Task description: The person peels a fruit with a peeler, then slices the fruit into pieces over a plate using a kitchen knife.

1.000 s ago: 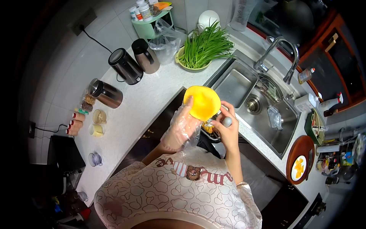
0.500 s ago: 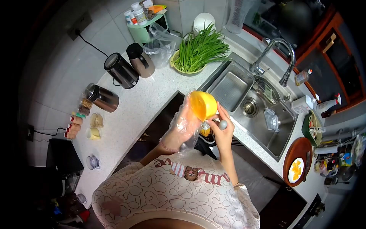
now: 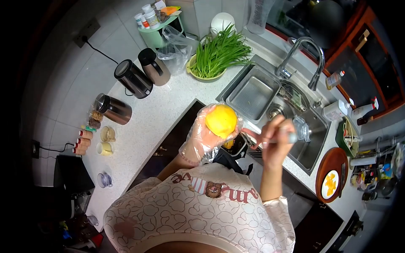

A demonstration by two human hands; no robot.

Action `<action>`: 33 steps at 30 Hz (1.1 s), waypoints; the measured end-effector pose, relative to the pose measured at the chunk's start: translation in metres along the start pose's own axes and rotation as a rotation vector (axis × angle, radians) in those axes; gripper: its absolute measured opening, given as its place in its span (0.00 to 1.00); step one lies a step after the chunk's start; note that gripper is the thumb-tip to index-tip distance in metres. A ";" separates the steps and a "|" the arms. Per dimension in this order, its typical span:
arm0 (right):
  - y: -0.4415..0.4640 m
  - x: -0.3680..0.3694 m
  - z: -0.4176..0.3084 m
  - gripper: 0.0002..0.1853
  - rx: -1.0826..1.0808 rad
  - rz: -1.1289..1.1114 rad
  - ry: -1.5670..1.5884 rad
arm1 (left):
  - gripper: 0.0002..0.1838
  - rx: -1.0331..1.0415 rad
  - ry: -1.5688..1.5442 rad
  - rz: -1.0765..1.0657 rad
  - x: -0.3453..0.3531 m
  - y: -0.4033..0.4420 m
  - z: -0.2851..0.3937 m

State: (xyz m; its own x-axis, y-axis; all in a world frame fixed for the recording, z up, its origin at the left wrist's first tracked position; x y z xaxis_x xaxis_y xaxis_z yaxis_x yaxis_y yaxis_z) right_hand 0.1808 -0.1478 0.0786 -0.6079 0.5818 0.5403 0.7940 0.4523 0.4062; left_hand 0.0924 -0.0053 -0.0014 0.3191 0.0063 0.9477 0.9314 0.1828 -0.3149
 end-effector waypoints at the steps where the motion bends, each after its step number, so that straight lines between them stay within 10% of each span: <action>1: 0.009 0.008 -0.011 0.20 -0.009 -0.047 0.118 | 0.15 -0.035 -0.021 0.004 -0.002 0.002 -0.001; 15: 0.028 0.094 0.002 0.16 0.414 -0.458 0.256 | 0.29 -0.279 -0.112 -0.096 0.005 -0.014 -0.025; 33: 0.028 0.095 -0.002 0.18 0.389 -0.536 0.234 | 0.15 -0.343 -0.141 -0.076 0.014 -0.031 -0.036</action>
State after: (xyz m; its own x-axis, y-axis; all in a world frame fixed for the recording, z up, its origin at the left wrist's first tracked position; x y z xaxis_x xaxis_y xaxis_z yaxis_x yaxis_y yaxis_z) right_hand 0.1457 -0.0812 0.1430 -0.8626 0.0701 0.5010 0.2981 0.8705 0.3915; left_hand 0.0741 -0.0463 0.0204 0.2415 0.1447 0.9595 0.9637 -0.1515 -0.2198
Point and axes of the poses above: each hand's wrist, its own y-axis towards the middle knuckle, its own x-axis out of the palm, z = x × y, the point moved 5 cm from there along y, towards the middle knuckle, and after that the axes turned 3 degrees about x, right-handed, at the moved point
